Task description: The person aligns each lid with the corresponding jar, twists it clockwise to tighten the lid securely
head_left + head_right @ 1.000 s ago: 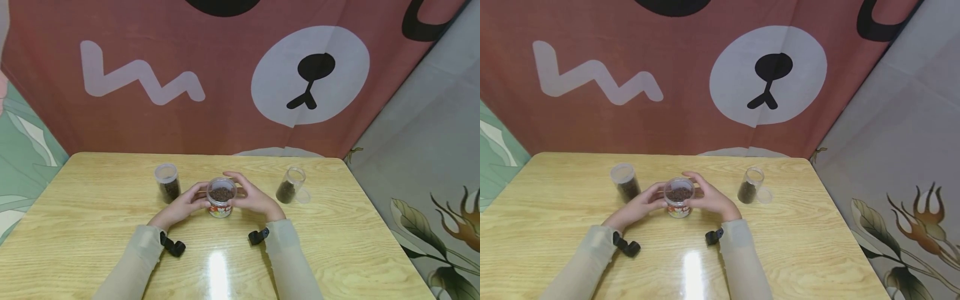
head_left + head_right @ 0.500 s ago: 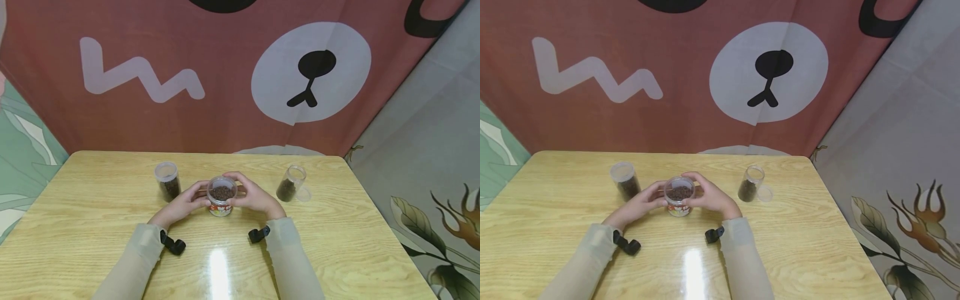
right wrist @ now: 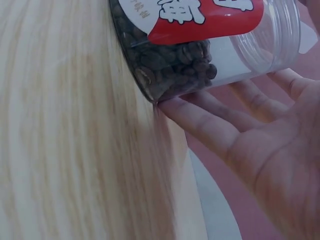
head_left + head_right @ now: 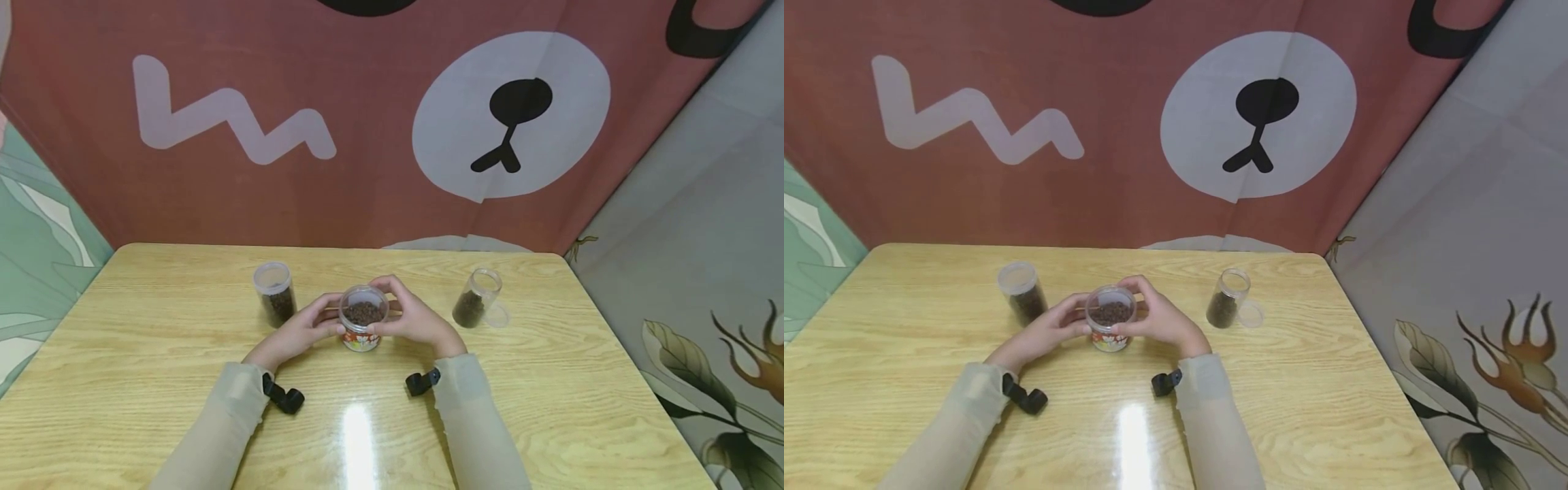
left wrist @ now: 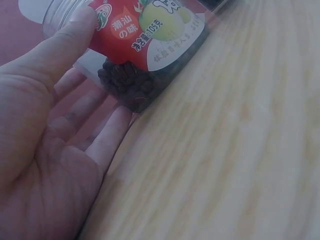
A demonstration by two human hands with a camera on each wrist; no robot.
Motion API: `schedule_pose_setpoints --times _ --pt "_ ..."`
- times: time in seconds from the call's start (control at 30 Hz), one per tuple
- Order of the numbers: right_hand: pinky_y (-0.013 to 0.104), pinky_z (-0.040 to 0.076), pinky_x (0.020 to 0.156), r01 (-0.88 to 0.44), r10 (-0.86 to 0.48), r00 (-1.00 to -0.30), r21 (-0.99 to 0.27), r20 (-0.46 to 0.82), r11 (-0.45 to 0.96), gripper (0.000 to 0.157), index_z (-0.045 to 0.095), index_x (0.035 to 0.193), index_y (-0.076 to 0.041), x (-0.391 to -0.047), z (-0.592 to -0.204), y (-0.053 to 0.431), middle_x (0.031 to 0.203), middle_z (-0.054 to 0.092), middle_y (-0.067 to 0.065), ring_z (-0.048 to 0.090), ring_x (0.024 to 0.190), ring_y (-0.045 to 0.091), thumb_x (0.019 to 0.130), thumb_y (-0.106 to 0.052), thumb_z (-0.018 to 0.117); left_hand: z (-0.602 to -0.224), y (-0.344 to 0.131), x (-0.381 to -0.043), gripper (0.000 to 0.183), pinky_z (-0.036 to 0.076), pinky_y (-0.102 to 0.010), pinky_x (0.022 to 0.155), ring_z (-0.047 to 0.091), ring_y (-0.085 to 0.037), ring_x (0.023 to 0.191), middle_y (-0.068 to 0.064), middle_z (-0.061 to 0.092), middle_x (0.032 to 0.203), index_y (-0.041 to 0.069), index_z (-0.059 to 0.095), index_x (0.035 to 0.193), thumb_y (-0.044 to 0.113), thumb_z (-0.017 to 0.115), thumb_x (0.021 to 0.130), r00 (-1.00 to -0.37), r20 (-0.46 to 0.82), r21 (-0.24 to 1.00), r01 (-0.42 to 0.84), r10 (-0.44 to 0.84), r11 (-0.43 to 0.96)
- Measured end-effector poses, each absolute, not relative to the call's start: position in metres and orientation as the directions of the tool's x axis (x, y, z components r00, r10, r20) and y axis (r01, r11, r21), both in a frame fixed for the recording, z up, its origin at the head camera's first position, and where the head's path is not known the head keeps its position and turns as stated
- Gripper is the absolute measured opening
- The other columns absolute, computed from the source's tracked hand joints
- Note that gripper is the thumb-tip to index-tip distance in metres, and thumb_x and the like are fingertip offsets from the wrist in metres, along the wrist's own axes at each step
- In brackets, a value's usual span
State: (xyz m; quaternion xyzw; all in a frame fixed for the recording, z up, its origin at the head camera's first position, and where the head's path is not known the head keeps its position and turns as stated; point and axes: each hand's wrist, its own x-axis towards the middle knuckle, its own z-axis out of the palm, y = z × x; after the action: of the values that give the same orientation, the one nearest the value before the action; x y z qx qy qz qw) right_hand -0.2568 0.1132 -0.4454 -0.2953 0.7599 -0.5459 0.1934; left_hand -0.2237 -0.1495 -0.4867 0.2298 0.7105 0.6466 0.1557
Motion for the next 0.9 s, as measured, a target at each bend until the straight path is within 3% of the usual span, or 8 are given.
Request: schedule_pose_setpoints --times 0.17,0.33,0.63,0.9 --pt "0.049 0.053 0.096 -0.235 -0.686 -0.727 -0.949 0.03 0.208 0.079 0.031 0.158 -0.016 -0.2574 -0.4456 0.1156 0.15 0.041 0.012 0.053 0.128 0.039 0.091 -0.01 0.073 -0.4865 -0.1501 -0.2238 0.06 0.044 -0.045 0.11 0.041 -0.04 0.141 -0.02 0.042 0.153 0.007 0.037 0.154 0.013 0.064 0.1 -0.843 0.08 0.991 0.124 0.531 0.048" --pt "0.05 0.053 0.097 -0.222 -0.726 -0.686 -0.963 0.041 0.155 0.076 0.031 0.158 -0.012 -0.2578 -0.447 0.1163 0.154 0.038 0.014 0.052 0.129 0.042 0.092 -0.006 0.066 -0.4867 -0.1504 -0.2234 0.061 0.044 -0.047 0.111 0.04 -0.041 0.142 -0.02 0.04 0.154 0.006 0.036 0.154 0.013 0.064 0.101 -0.841 0.071 0.994 0.107 0.536 0.037" --pt "0.045 0.052 0.101 -0.265 -0.709 -0.702 -0.949 0.069 0.169 0.071 0.039 0.15 -0.013 -0.2574 -0.4456 0.1137 0.148 0.044 0.013 0.055 0.128 0.039 0.09 -0.002 0.075 -0.4869 -0.1506 -0.2221 0.06 0.044 -0.046 0.111 0.041 -0.04 0.141 -0.019 0.041 0.154 0.007 0.036 0.154 0.012 0.064 0.101 -0.843 0.072 0.993 0.11 0.534 0.041" --pt "0.043 0.052 0.102 -0.247 -0.668 -0.742 -0.947 0.051 0.203 0.07 0.04 0.145 -0.012 -0.2551 -0.4448 0.1125 0.143 0.047 0.013 0.056 0.126 0.039 0.087 -0.005 0.08 -0.4869 -0.1507 -0.2217 0.061 0.045 -0.037 0.109 0.041 -0.042 0.141 -0.022 0.041 0.154 0.003 0.036 0.154 0.012 0.065 0.1 -0.844 0.096 0.989 0.14 0.527 0.045"
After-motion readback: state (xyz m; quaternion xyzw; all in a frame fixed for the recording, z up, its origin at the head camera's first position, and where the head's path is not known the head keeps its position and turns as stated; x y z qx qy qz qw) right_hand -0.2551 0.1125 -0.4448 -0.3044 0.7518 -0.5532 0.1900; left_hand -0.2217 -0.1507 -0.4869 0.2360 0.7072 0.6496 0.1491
